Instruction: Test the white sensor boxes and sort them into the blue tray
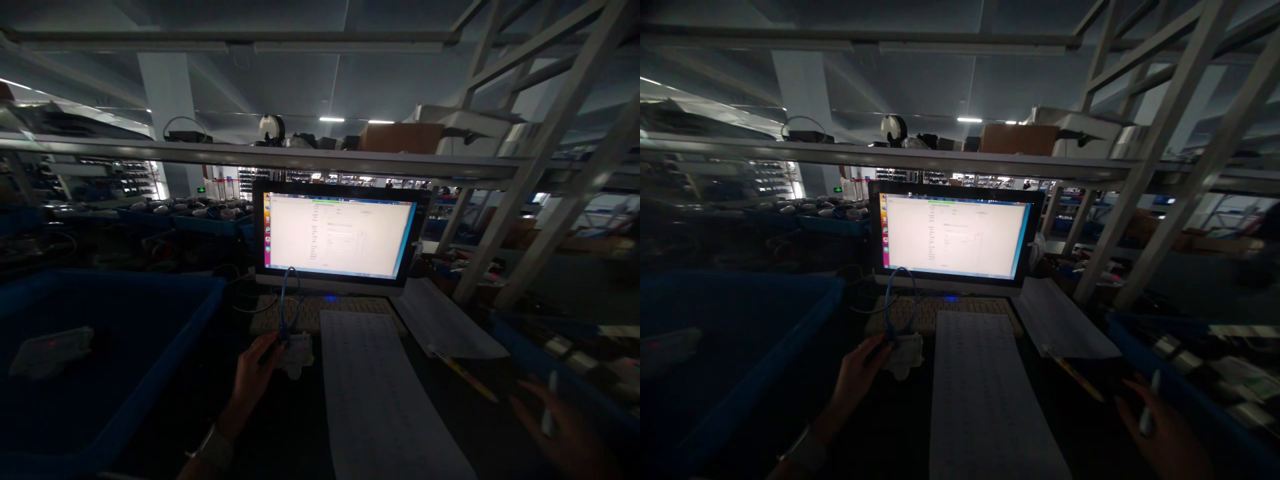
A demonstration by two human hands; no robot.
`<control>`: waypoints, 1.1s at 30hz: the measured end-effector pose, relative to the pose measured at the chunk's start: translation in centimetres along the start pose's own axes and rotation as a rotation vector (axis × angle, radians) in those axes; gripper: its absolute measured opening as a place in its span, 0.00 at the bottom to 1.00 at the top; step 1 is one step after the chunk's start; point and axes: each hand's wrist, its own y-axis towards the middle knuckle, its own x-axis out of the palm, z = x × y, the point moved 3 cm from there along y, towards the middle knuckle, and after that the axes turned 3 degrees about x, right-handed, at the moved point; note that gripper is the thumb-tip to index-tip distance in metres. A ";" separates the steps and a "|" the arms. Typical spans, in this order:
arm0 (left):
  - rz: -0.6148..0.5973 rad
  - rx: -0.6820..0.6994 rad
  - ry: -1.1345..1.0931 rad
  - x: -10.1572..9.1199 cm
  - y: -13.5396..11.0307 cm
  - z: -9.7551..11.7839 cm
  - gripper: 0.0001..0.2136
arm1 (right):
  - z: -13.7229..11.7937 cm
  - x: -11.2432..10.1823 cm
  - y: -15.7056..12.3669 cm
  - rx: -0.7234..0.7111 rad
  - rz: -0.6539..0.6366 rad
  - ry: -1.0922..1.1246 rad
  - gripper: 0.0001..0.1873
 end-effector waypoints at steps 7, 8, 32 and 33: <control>0.056 0.076 0.009 0.0 -0.3 -0.2 0.14 | -0.2 -0.3 0.1 0.052 -0.028 0.023 0.26; 0.053 0.072 0.010 0.0 -0.4 -0.3 0.14 | -0.3 -0.3 0.1 0.055 -0.031 0.026 0.26; 0.040 0.052 -0.027 -0.1 -0.4 -0.1 0.12 | -0.7 -0.6 0.1 0.048 -0.046 -0.014 0.25; 0.043 0.063 -0.023 -0.1 -0.4 0.0 0.12 | -0.7 -0.6 0.1 0.055 -0.055 -0.013 0.25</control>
